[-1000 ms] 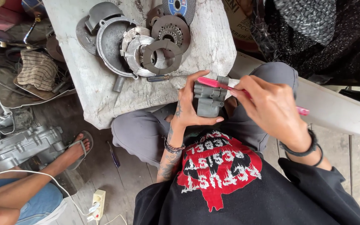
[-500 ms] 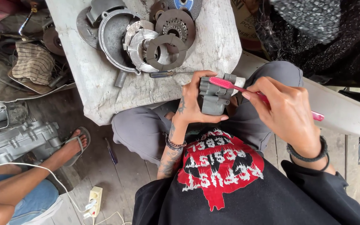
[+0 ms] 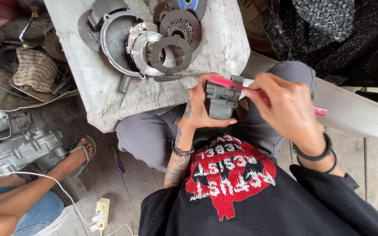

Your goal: Cleaning a motorcycle carburetor using a toothbrush and a screwdriver to remove dirt and debris.

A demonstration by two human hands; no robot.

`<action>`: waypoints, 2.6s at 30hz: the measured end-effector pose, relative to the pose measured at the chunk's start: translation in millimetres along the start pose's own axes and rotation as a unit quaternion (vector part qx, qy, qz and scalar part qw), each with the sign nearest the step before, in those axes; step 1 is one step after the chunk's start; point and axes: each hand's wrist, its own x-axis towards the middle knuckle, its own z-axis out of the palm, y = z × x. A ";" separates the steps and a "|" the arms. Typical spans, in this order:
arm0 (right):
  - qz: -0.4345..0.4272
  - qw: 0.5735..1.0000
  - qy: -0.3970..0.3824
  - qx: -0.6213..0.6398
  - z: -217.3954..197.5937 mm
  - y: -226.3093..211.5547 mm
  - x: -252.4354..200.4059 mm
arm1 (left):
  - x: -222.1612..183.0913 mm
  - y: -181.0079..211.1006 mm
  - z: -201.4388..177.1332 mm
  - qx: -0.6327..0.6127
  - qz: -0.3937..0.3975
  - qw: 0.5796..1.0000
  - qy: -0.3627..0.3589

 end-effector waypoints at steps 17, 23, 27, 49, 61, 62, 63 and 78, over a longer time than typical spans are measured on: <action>-0.017 0.998 -0.011 0.055 -1.3 2.0 5.7 | -2.0 2.3 2.6 0.014 -0.011 0.999 0.028; 0.017 0.999 0.011 0.040 -20.8 30.8 -40.2 | 2.8 10.4 -3.5 -0.051 0.003 0.998 0.019; 0.051 0.994 0.013 0.094 -14.4 47.6 -45.2 | 3.8 10.6 -5.7 -0.052 -0.012 0.999 0.004; 0.018 0.984 0.012 0.180 9.2 23.1 -14.5 | 5.2 13.7 -5.5 -0.074 0.035 0.996 0.030; 0.027 0.987 0.003 0.159 10.8 29.3 -14.7 | 6.1 18.9 -4.5 -0.098 0.036 0.994 0.022; 0.013 0.984 0.003 0.176 13.6 23.2 -9.4 | 6.2 18.6 -5.5 -0.092 0.035 0.995 0.021; 0.016 0.984 0.004 0.175 11.2 23.7 -11.3 | 5.0 18.9 -3.7 -0.093 0.036 0.995 0.018; 0.012 0.988 -0.026 0.155 6.6 22.6 -10.3 | 4.0 20.8 -4.1 -0.100 0.026 0.994 0.025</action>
